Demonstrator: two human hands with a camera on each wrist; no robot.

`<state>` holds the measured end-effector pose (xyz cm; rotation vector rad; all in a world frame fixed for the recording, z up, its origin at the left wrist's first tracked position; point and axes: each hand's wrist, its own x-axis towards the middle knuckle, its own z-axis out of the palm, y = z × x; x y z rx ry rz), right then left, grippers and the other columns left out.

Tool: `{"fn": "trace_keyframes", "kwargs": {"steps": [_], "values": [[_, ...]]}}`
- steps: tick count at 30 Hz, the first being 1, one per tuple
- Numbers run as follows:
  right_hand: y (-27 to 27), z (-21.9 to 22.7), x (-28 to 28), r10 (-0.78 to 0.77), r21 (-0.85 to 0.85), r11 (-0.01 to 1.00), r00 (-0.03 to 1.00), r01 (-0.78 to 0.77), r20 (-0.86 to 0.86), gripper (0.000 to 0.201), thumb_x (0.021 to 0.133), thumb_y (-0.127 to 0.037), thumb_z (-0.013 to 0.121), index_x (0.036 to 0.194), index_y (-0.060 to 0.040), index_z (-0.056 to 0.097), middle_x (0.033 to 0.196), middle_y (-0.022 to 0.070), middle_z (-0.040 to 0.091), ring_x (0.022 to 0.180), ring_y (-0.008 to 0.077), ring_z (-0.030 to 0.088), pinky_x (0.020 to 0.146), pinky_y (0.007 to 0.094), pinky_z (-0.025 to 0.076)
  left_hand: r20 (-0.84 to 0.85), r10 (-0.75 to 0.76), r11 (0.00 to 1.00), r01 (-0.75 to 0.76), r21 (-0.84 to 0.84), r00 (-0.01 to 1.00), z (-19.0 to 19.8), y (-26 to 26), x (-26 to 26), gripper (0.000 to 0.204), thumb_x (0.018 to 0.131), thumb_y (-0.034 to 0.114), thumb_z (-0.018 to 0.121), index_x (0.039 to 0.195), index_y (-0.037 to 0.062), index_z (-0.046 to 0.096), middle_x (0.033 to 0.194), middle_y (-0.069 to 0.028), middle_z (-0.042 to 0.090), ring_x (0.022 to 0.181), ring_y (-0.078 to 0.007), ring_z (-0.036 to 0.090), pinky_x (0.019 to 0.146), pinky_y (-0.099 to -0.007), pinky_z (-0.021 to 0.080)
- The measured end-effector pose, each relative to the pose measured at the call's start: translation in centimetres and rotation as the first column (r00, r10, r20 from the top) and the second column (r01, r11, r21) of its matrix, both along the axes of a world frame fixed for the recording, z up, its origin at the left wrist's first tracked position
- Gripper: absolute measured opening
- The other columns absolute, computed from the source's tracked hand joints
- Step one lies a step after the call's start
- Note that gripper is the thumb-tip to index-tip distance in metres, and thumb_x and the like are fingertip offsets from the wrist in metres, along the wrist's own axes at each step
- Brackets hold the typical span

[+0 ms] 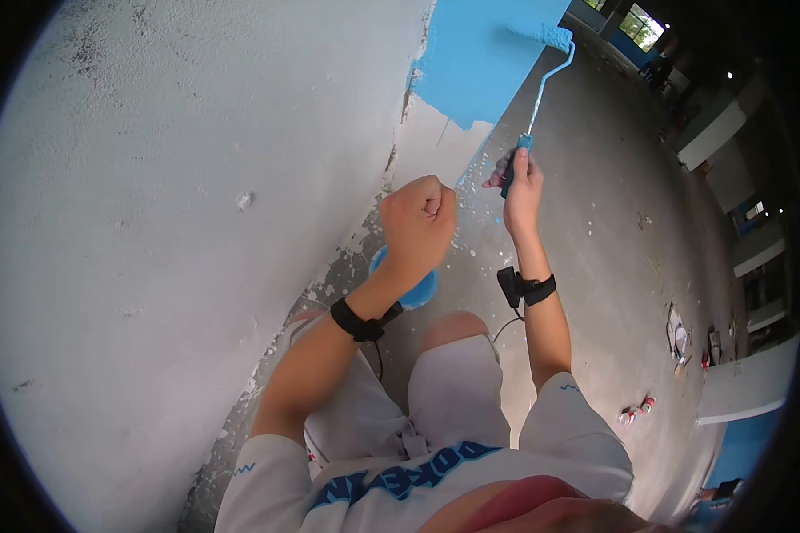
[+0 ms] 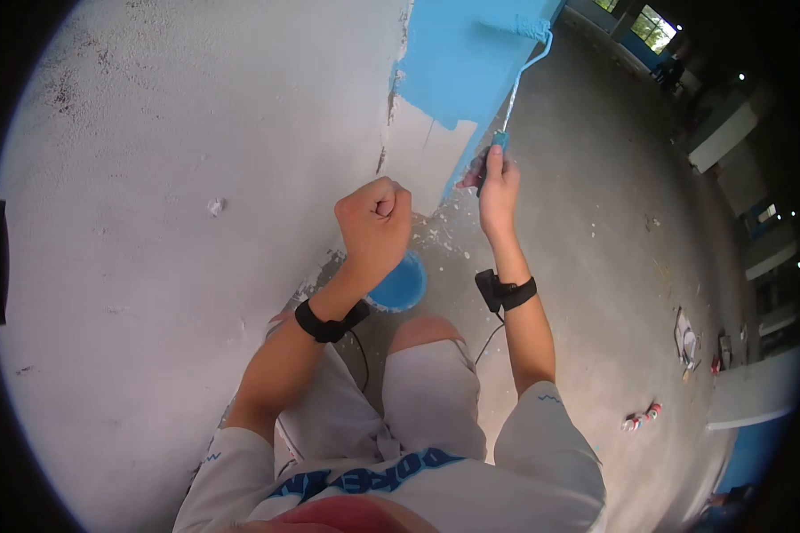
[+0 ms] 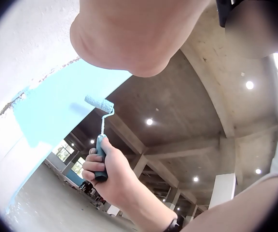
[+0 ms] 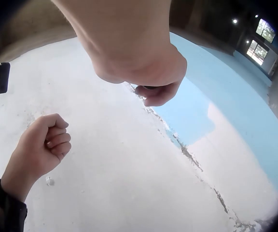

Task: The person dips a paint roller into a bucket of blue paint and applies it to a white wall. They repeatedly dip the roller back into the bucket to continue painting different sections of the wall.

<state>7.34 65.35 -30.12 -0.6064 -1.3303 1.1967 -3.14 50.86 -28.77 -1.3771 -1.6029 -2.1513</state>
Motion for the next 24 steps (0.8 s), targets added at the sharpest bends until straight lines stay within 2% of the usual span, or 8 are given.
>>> {"fn": "trace_keyframes", "kwargs": {"steps": [4,6,10,14,17,20,22,24], "values": [[2.4,-2.2,-1.3,0.128,-0.103,0.986,0.991,-0.131,-0.036,0.039,0.101,-0.039,0.04,0.08,-0.0063,0.044,0.059,-0.0003,0.04,0.045,0.0084,0.039,0.041,0.0258,0.035,0.017,-0.006,0.999,0.007,-0.039,1.0,0.1,-0.1,0.0,0.035,0.074,-0.004,0.056,0.059,0.0035,0.024,0.051,-0.0043,0.021,0.05,-0.0101,0.021,0.043,-0.0292,0.02],[3.4,-6.6,-1.7,-0.047,-0.108,0.992,0.988,0.064,0.147,0.039,0.102,-0.038,0.039,0.078,-0.0079,0.042,0.057,-0.0018,0.039,0.042,0.0083,0.036,0.038,0.0257,0.031,0.29,-0.059,0.979,0.112,-0.17,0.955,0.6,-0.7,-0.5,0.034,0.074,-0.001,0.056,0.057,0.003,0.026,0.049,-0.0053,0.021,0.044,-0.0108,0.023,0.042,-0.0323,0.021],[3.3,-17.6,-1.4,-0.21,-0.026,0.972,0.913,0.233,0.351,0.039,0.102,-0.038,0.037,0.076,-0.0092,0.039,0.052,-0.0039,0.036,0.038,0.0085,0.036,0.035,0.0255,0.03,0.49,-0.123,0.969,0.212,-0.13,0.863,1.4,-1.2,-2.5,0.037,0.075,0.0,0.055,0.057,0.0052,0.023,0.05,0.002,0.02,0.051,-0.0039,0.022,0.043,-0.0283,0.018],[0.7,-24.6,-0.2,-0.143,-0.132,0.967,0.895,0.217,0.423,0.039,0.102,-0.038,0.036,0.075,-0.0091,0.039,0.052,-0.003,0.037,0.038,0.0089,0.038,0.035,0.0263,0.031,0.569,-0.154,0.972,0.226,-0.058,0.807,1.3,-1.1,-3.2,0.039,0.077,0.0,0.055,0.057,0.0108,0.023,0.053,0.0069,0.023,0.052,-0.0029,0.02,0.045,-0.0257,0.016],[-0.8,-26.2,0.2,-0.087,-0.214,0.957,0.895,0.197,0.437,0.039,0.101,-0.038,0.037,0.076,-0.0092,0.039,0.052,-0.0024,0.037,0.038,0.0091,0.037,0.034,0.0269,0.031,0.615,-0.171,0.971,0.238,-0.029,0.77,1.5,-1.4,-3.6,0.041,0.079,0.001,0.056,0.057,0.0145,0.025,0.054,0.0074,0.025,0.052,-0.0034,0.02,0.047,-0.0251,0.015],[-3.0,-25.2,0.9,-0.002,-0.405,0.903,0.943,0.145,0.333,0.039,0.101,-0.039,0.038,0.076,-0.0096,0.038,0.053,-0.0028,0.035,0.038,0.0081,0.034,0.034,0.0261,0.027,0.61,-0.183,0.973,0.231,-0.001,0.771,1.2,-1.7,-4.0,0.04,0.079,0.002,0.057,0.056,0.0147,0.026,0.053,0.0067,0.027,0.051,-0.0042,0.021,0.047,-0.0251,0.016],[-4.1,-24.0,1.2,0.028,-0.567,0.818,0.978,0.097,0.208,0.039,0.101,-0.039,0.04,0.076,-0.01,0.038,0.054,-0.0035,0.033,0.039,0.0069,0.032,0.034,0.0248,0.023,0.607,-0.2,0.972,0.235,0.023,0.769,1.3,-1.9,-4.5,0.04,0.079,0.003,0.057,0.056,0.0146,0.027,0.053,0.0062,0.028,0.051,-0.0046,0.022,0.047,-0.0252,0.017],[-5.2,-22.6,2.0,0.047,-0.575,0.814,0.977,0.083,0.207,0.039,0.101,-0.04,0.04,0.076,-0.0101,0.037,0.054,-0.0038,0.032,0.039,0.0065,0.031,0.034,0.0244,0.021,0.586,-0.191,0.978,0.205,0.043,0.787,1.6,-2.2,-4.8,0.039,0.079,0.004,0.058,0.055,0.0141,0.029,0.053,0.0056,0.03,0.051,-0.0053,0.023,0.047,-0.0258,0.019]]}}
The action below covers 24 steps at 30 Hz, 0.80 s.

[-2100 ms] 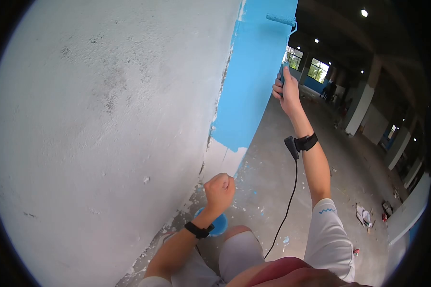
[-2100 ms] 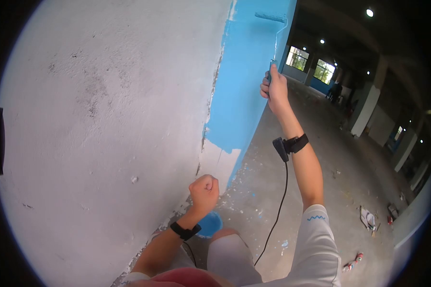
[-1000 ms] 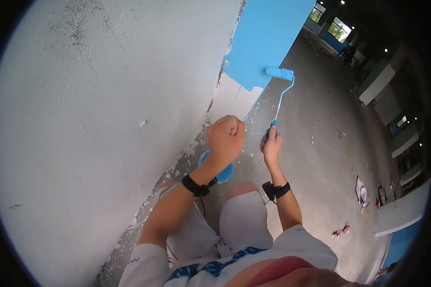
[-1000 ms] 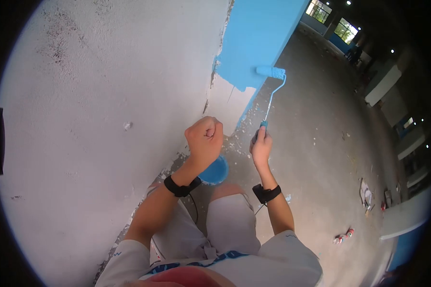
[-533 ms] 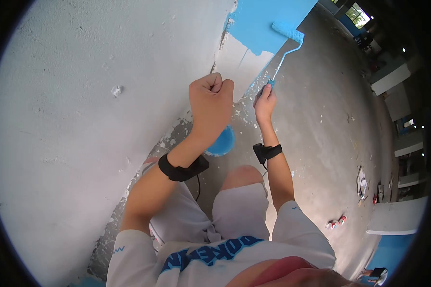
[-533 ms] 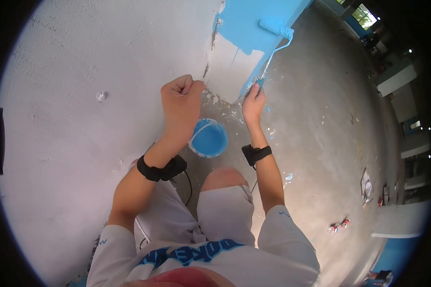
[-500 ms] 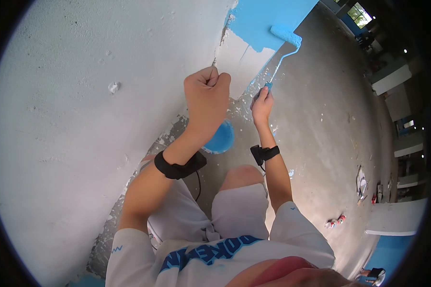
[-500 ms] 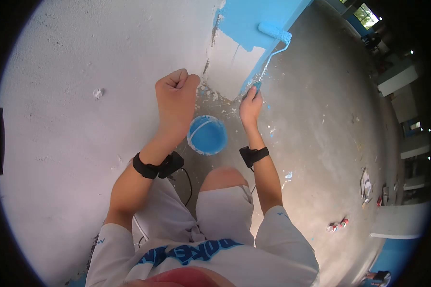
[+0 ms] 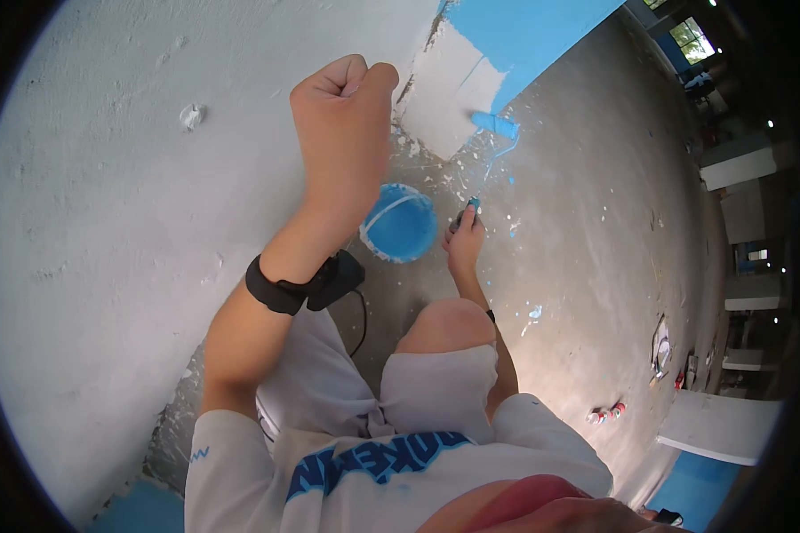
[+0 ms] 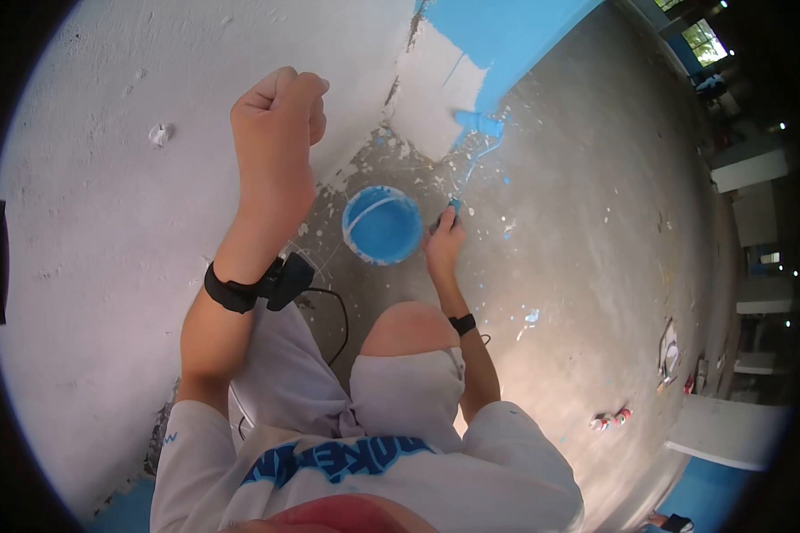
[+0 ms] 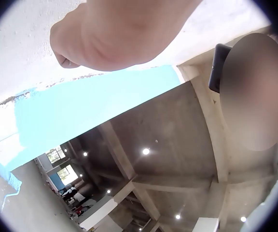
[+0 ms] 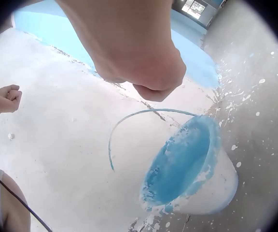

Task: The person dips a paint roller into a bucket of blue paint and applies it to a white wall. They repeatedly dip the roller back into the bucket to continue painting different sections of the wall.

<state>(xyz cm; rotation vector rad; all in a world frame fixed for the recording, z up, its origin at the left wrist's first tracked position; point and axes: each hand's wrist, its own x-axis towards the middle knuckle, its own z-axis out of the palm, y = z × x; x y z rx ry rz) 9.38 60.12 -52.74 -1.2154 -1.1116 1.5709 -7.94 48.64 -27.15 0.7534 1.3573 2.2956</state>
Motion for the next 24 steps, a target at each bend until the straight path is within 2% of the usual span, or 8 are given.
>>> {"fn": "trace_keyframes", "kwargs": {"steps": [2,7,10,12,13,15,18,24], "values": [[-0.4,1.5,0.3,0.013,-0.011,1.0,1.0,-0.013,-0.003,0.039,0.1,-0.04,0.041,0.076,-0.0103,0.037,0.055,-0.004,0.032,0.04,0.0062,0.03,0.035,0.024,0.02,-0.015,0.012,1.0,-0.012,0.017,1.0,-0.1,0.0,-0.4,0.039,0.079,0.004,0.058,0.055,0.0139,0.03,0.053,0.0054,0.03,0.051,-0.0054,0.024,0.048,-0.0258,0.019],[0.6,7.2,-1.4,0.097,0.257,0.962,0.995,-0.091,-0.009,0.037,0.101,-0.038,0.04,0.077,-0.0103,0.038,0.055,-0.0038,0.033,0.04,0.0054,0.03,0.035,0.023,0.022,-0.046,0.009,1.0,-0.01,-0.004,0.999,-0.3,0.3,0.4,0.038,0.079,0.002,0.057,0.055,0.0136,0.03,0.053,0.0053,0.031,0.051,-0.0051,0.024,0.047,-0.0254,0.02],[4.1,9.9,-3.5,0.178,0.303,0.941,0.982,-0.152,-0.06,0.034,0.1,-0.032,0.043,0.078,-0.0057,0.045,0.055,-0.0002,0.04,0.043,0.008,0.039,0.038,0.0271,0.032,-0.061,0.015,1.0,-0.015,-0.013,0.998,-0.4,0.7,0.7,0.039,0.079,0.001,0.057,0.055,0.0138,0.028,0.053,0.0057,0.03,0.05,-0.0044,0.024,0.047,-0.0245,0.02],[6.6,10.1,-5.2,-0.01,0.59,0.795,0.968,-0.143,0.249,0.034,0.099,-0.029,0.046,0.082,0.0003,0.051,0.059,0.0106,0.051,0.048,0.0191,0.049,0.047,0.036,0.039,-0.018,0.001,1.0,-0.001,-0.017,1.0,-0.5,1.1,1.0,0.04,0.078,0.001,0.057,0.056,0.0141,0.027,0.053,0.0062,0.029,0.05,-0.004,0.024,0.046,-0.0238,0.018],[7.1,10.0,-5.4,-0.006,0.587,0.796,0.969,-0.145,0.247,0.034,0.099,-0.029,0.046,0.082,0.0003,0.051,0.059,0.0106,0.051,0.048,0.0191,0.049,0.047,0.036,0.039,-0.02,0.004,1.0,-0.005,-0.021,1.0,-0.7,1.1,1.1,0.04,0.078,0.001,0.057,0.056,0.0141,0.027,0.053,0.0062,0.029,0.05,-0.004,0.024,0.046,-0.0238,0.018],[8.2,9.2,-5.9,-0.156,0.605,0.776,0.874,-0.18,0.46,0.035,0.097,-0.027,0.048,0.086,0.005,0.054,0.065,0.0206,0.057,0.057,0.0331,0.056,0.056,0.0438,0.041,-0.004,-0.007,1.0,0.007,-0.017,1.0,-0.8,1.4,1.1,0.041,0.078,0.001,0.057,0.056,0.0144,0.026,0.053,0.0069,0.027,0.05,-0.0036,0.022,0.046,-0.0239,0.017],[7.5,4.2,-5.5,-0.216,0.626,0.767,0.863,-0.14,0.457,0.036,0.097,-0.028,0.047,0.085,0.0054,0.054,0.066,0.0232,0.057,0.061,0.0408,0.056,0.058,0.0472,0.041,0.009,-0.015,1.0,0.015,-0.021,1.0,-0.6,1.2,1.1,0.041,0.078,0.001,0.057,0.056,0.0144,0.025,0.054,0.0075,0.026,0.05,-0.0028,0.021,0.045,-0.0241,0.016],[4.8,-1.6,-1.7,-0.251,0.532,0.836,0.769,-0.133,0.588,0.036,0.096,-0.027,0.047,0.084,0.0054,0.053,0.068,0.0247,0.058,0.065,0.0435,0.057,0.06,0.0497,0.042,-0.04,0.026,1.0,-0.025,0.008,0.999,-1.0,1.2,0.7,0.042,0.079,0.0,0.057,0.058,0.0145,0.025,0.055,0.0089,0.024,0.051,-0.0012,0.02,0.045,-0.0235,0.015]]}}
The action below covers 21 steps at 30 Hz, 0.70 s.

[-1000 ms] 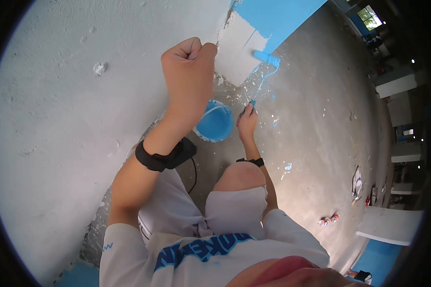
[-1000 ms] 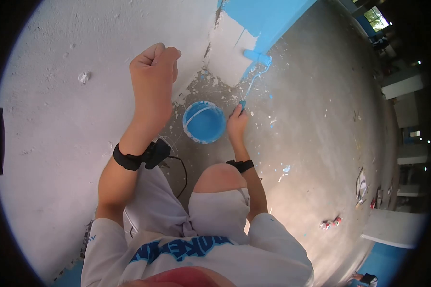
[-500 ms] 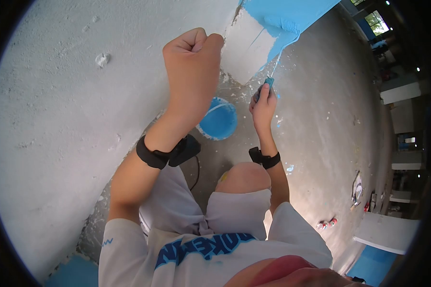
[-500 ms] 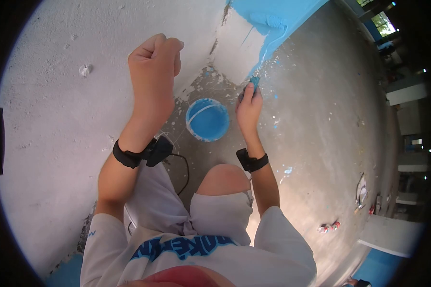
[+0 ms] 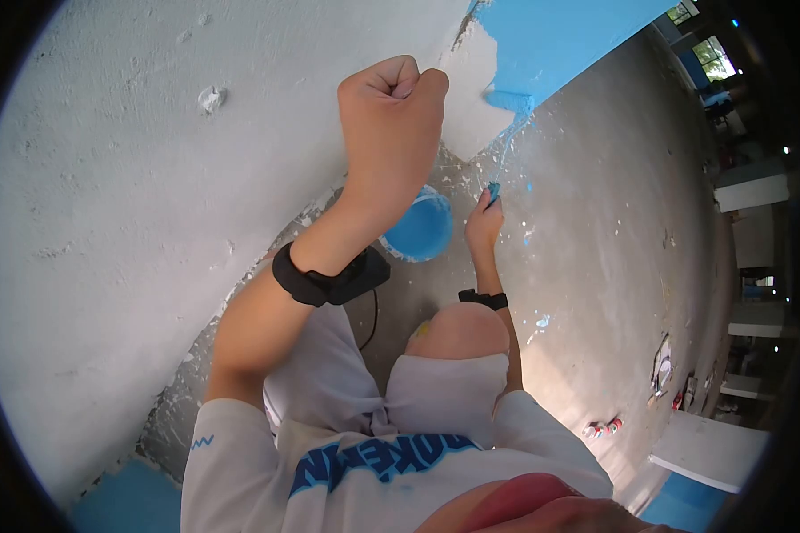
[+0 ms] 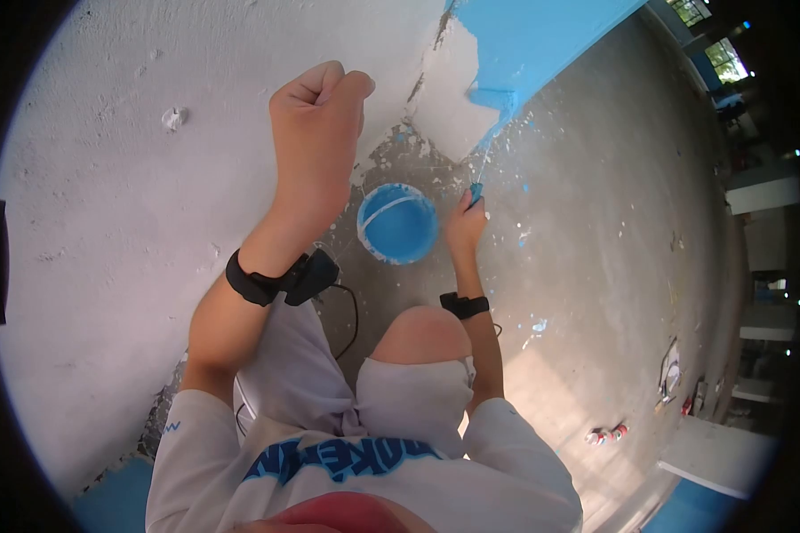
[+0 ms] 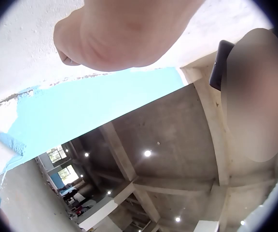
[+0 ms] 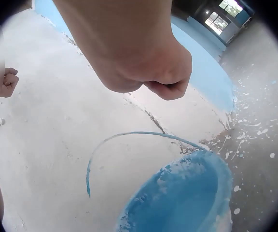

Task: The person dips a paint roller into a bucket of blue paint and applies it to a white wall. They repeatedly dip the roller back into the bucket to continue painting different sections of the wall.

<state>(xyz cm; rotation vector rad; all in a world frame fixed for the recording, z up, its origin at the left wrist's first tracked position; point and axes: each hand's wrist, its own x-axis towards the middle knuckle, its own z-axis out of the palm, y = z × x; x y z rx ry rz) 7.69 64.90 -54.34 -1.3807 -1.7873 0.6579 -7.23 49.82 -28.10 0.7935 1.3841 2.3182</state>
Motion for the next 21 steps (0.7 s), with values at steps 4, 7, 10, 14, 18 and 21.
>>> {"fn": "trace_keyframes", "kwargs": {"steps": [4,7,10,14,18,21], "values": [[-0.5,-3.2,2.1,0.023,0.16,0.987,1.0,-0.023,0.002,0.041,0.099,-0.033,0.045,0.083,0.0037,0.055,0.064,0.0169,0.056,0.054,0.0289,0.055,0.053,0.0427,0.043,-0.006,0.031,1.0,-0.031,-0.003,0.999,0.1,-0.3,0.1,0.041,0.079,0.0,0.057,0.058,0.0138,0.025,0.056,0.009,0.023,0.053,-0.0008,0.02,0.045,-0.023,0.015],[-2.2,-1.3,2.8,0.041,-0.315,0.937,0.946,-0.148,-0.321,0.04,0.099,-0.035,0.045,0.079,-0.0014,0.05,0.054,0.0069,0.048,0.043,0.0182,0.047,0.04,0.0338,0.035,0.003,0.035,0.999,-0.035,0.006,0.999,0.2,-0.4,0.0,0.04,0.078,0.001,0.057,0.058,0.0127,0.025,0.056,0.0087,0.023,0.053,-0.0012,0.02,0.045,-0.0233,0.016],[-4.3,4.5,1.7,-0.033,-0.472,0.849,0.869,-0.236,-0.494,0.041,0.1,-0.04,0.043,0.073,-0.0114,0.035,0.054,-0.0031,0.034,0.038,0.0049,0.03,0.034,0.0219,0.02,0.004,0.05,0.999,-0.05,0.005,0.999,0.1,0.0,-0.1,0.039,0.077,0.001,0.056,0.058,0.0114,0.024,0.056,0.0082,0.023,0.054,-0.0015,0.021,0.045,-0.0241,0.017],[-3.9,9.5,-0.8,0.129,-0.342,0.846,0.779,-0.409,-0.614,0.039,0.1,-0.039,0.042,0.075,-0.0088,0.04,0.054,-0.0031,0.033,0.039,0.0065,0.031,0.034,0.0232,0.022,-0.082,0.061,0.998,-0.062,-0.012,0.995,0.2,-0.3,0.3,0.038,0.077,0.001,0.056,0.058,0.0101,0.024,0.056,0.0075,0.024,0.055,-0.0018,0.021,0.046,-0.0245,0.018],[-0.1,11.2,-4.7,0.258,-0.204,0.874,0.777,-0.441,-0.574,0.039,0.1,-0.037,0.043,0.077,-0.0051,0.045,0.055,0.0001,0.039,0.042,0.0089,0.038,0.037,0.0279,0.03,-0.13,0.079,0.997,-0.082,-0.014,0.988,-0.5,0.1,0.4,0.038,0.077,0.0,0.055,0.058,0.0094,0.024,0.056,0.0072,0.023,0.056,-0.0023,0.021,0.046,-0.0248,0.018],[3.4,10.2,-7.5,0.329,0.038,0.941,0.882,-0.336,-0.339,0.039,0.099,-0.034,0.044,0.082,0.0005,0.05,0.057,0.0103,0.05,0.048,0.0218,0.051,0.047,0.0381,0.04,-0.118,0.071,0.997,-0.075,-0.029,0.99,0.1,-0.5,0.4,0.038,0.077,0.0,0.055,0.059,0.0097,0.023,0.056,0.0071,0.023,0.056,-0.0025,0.021,0.046,-0.0249,0.018]]}}
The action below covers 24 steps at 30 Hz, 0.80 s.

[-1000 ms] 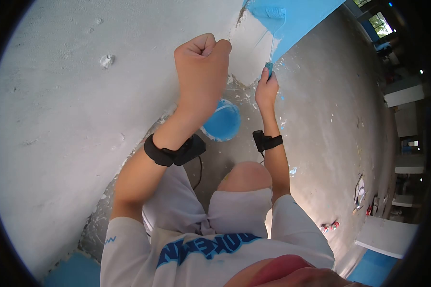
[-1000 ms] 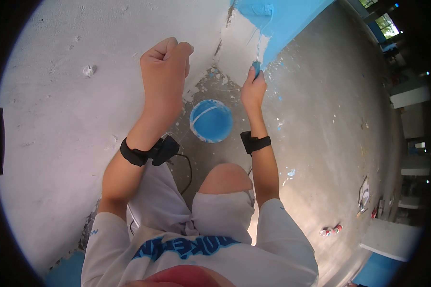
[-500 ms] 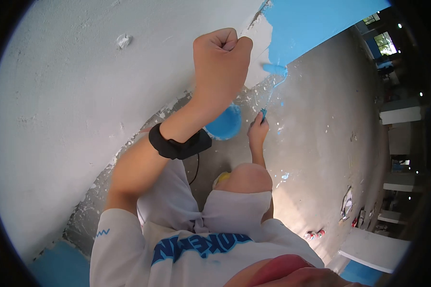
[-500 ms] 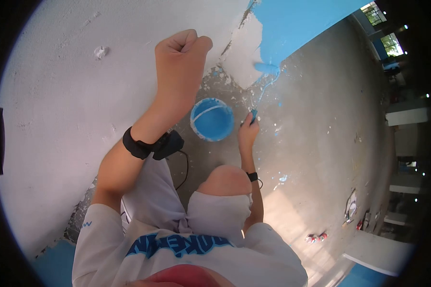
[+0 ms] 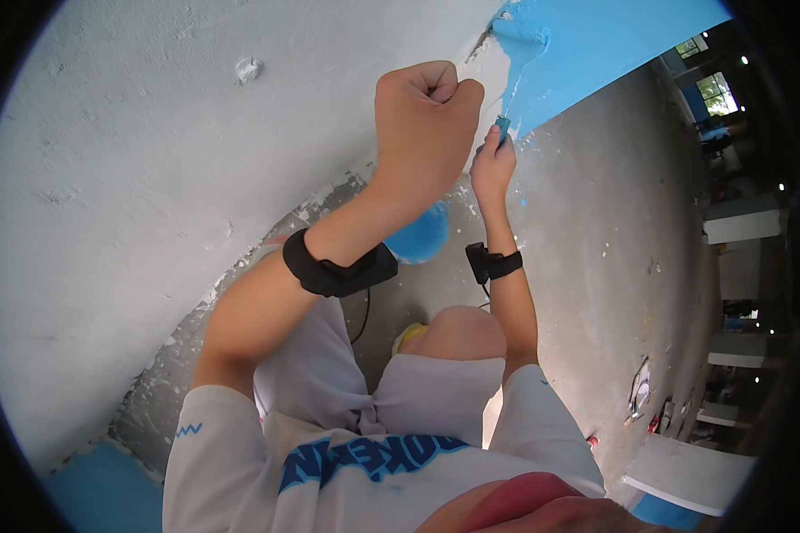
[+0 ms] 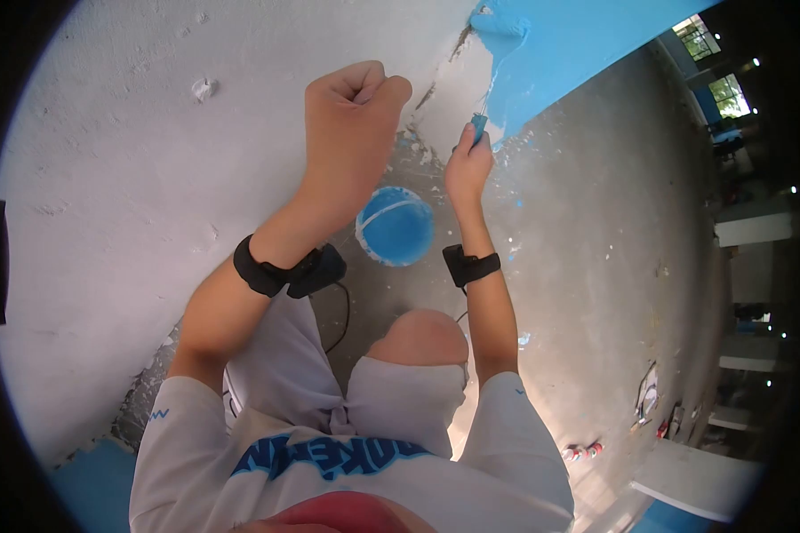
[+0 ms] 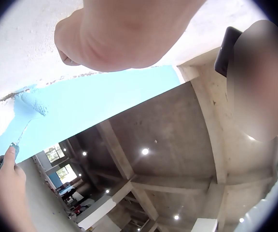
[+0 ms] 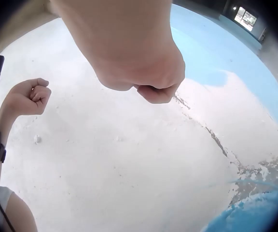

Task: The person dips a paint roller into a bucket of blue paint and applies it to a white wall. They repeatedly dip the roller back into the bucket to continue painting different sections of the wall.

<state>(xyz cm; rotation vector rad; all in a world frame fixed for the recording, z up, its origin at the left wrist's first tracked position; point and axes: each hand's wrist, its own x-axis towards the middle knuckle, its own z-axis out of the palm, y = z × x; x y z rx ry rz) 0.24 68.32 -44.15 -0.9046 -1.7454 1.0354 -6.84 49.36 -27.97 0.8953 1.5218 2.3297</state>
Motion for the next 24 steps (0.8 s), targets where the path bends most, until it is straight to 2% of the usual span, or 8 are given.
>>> {"fn": "trace_keyframes", "kwargs": {"steps": [2,3,5,9,11,17,22,24], "values": [[0.9,-0.3,-0.8,-0.138,0.141,0.984,0.971,0.111,0.194,0.038,0.098,-0.031,0.046,0.087,0.0051,0.053,0.065,0.0214,0.058,0.062,0.0382,0.058,0.06,0.0469,0.043,-0.021,0.011,1.0,-0.011,0.009,1.0,0.1,-0.1,-0.1,0.038,0.077,0.0,0.056,0.059,0.0099,0.023,0.056,0.0072,0.023,0.056,-0.0025,0.021,0.046,-0.0248,0.018],[1.0,-0.8,-0.6,-0.136,0.137,0.984,0.971,0.11,0.195,0.038,0.098,-0.031,0.046,0.087,0.0051,0.053,0.065,0.0214,0.058,0.062,0.0382,0.058,0.06,0.0469,0.043,-0.037,0.02,1.0,-0.019,0.021,0.999,0.1,-0.2,-0.1,0.039,0.077,0.001,0.056,0.06,0.0101,0.023,0.057,0.0072,0.023,0.056,-0.0025,0.02,0.046,-0.0246,0.018],[0.9,-1.9,0.1,-0.182,0.228,0.966,0.949,0.123,0.259,0.038,0.097,-0.03,0.046,0.089,0.0059,0.054,0.071,0.0271,0.06,0.07,0.0478,0.058,0.063,0.0509,0.043,-0.032,0.023,1.0,-0.022,0.013,0.999,0.0,-0.1,-0.3,0.039,0.077,0.001,0.056,0.06,0.0104,0.022,0.057,0.0072,0.023,0.056,-0.0025,0.02,0.046,-0.0244,0.018],[-0.4,-4.5,3.7,-0.203,0.153,0.976,0.895,0.154,0.397,0.04,0.097,-0.032,0.047,0.089,0.0059,0.057,0.076,0.0271,0.062,0.076,0.0466,0.06,0.067,0.0497,0.045,0.001,0.008,1.0,-0.008,0.021,1.0,-0.2,0.1,-0.5,0.039,0.078,0.002,0.056,0.06,0.0111,0.022,0.056,0.0076,0.023,0.055,-0.0021,0.02,0.046,-0.024,0.017],[-1.0,-5.1,5.7,-0.255,0.155,0.967,0.824,0.204,0.506,0.04,0.096,-0.033,0.048,0.09,0.0054,0.057,0.075,0.0269,0.062,0.074,0.046,0.06,0.065,0.0491,0.045,0.002,0.013,1.0,-0.013,0.025,1.0,-0.2,0.2,-0.6,0.04,0.078,0.003,0.057,0.06,0.0114,0.023,0.056,0.0078,0.023,0.055,-0.0019,0.02,0.046,-0.024,0.017],[-1.6,-3.7,12.6,-0.335,0.237,0.941,0.767,0.242,0.547,0.04,0.092,-0.034,0.056,0.082,0.0045,0.06,0.072,0.0251,0.062,0.069,0.0434,0.061,0.063,0.0464,0.046,0.045,-0.019,0.999,0.017,0.051,0.999,0.1,-0.2,-0.1,0.04,0.077,0.003,0.057,0.059,0.012,0.023,0.054,0.0084,0.023,0.051,-0.0013,0.019,0.043,-0.0242,0.016],[-1.2,0.2,11.6,-0.309,0.224,0.95,0.738,0.216,0.6,0.041,0.092,-0.035,0.057,0.083,0.0049,0.063,0.072,0.0245,0.062,0.07,0.0427,0.061,0.065,0.0459,0.047,0.003,-0.024,1.0,0.024,0.02,1.0,0.4,-0.7,0.1,0.04,0.077,0.004,0.058,0.058,0.0121,0.023,0.054,0.0086,0.023,0.051,-0.001,0.019,0.043,-0.0244,0.015],[-0.5,1.2,9.0,-0.32,0.272,0.944,0.722,0.187,0.613,0.042,0.092,-0.036,0.054,0.085,0.0044,0.063,0.074,0.0253,0.064,0.075,0.0439,0.062,0.07,0.0489,0.047,0.036,-0.005,1.0,0.005,0.025,0.999,0.8,-0.7,0.4,0.036,0.072,0.002,0.055,0.053,0.0062,0.025,0.048,0.0034,0.021,0.049,-0.0052,0.02,0.042,-0.0275,0.017]]}}
